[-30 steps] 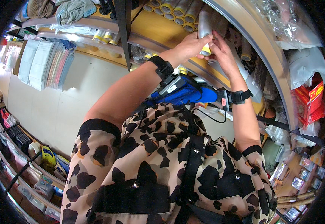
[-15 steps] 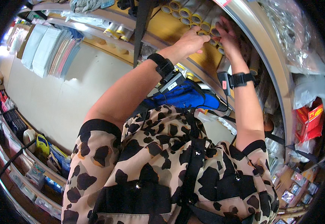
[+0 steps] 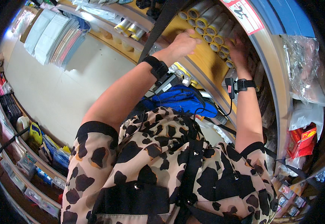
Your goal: The person handles several small rolls, wipes a shelf with a cloth, and organizes the rolls into a stack on the shelf.
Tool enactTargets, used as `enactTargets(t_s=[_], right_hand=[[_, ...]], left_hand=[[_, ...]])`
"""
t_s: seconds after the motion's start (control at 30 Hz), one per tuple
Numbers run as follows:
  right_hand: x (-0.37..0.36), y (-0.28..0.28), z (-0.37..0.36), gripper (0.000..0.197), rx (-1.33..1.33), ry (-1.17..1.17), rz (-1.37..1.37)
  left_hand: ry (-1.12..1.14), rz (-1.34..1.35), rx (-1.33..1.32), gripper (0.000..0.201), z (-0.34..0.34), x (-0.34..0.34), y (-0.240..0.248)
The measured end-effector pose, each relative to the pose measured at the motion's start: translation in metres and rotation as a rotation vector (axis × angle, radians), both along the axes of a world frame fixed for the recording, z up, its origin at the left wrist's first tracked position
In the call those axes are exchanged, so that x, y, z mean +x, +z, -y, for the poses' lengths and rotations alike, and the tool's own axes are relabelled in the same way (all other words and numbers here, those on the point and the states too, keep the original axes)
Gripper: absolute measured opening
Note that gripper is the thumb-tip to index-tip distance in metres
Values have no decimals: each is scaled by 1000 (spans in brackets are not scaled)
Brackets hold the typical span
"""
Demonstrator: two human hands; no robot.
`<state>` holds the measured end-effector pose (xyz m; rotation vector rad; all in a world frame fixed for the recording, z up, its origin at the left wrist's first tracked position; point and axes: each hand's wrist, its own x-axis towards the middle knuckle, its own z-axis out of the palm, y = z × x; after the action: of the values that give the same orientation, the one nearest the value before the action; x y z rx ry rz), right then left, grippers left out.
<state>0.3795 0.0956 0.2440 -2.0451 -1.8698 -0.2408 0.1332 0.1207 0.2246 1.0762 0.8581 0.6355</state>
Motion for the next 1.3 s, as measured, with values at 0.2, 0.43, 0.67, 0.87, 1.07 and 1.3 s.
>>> enactTargets(t_s=[0.2, 0.43, 0.67, 0.87, 1.07, 1.3], right_hand=[[-25, 0, 4, 63, -26, -39, -39], [20, 6, 27, 50, 212, 116, 218], [109, 40, 127, 57, 168, -129, 361], [146, 4, 154, 62, 100, -325, 387], [98, 12, 132, 48, 149, -378, -1419], [16, 19, 77, 34, 114, -262, -1299]], left_hand=[[-143, -22, -21, 55, 9, 13, 11], [-278, -80, 19, 54, 13, 33, 11], [-235, 26, -64, 50, 21, 39, 9], [-382, 44, 44, 47, 28, 61, 6], [-305, 110, -96, 48, 35, 64, 9], [-390, 97, -73, 50, 43, 73, 21]])
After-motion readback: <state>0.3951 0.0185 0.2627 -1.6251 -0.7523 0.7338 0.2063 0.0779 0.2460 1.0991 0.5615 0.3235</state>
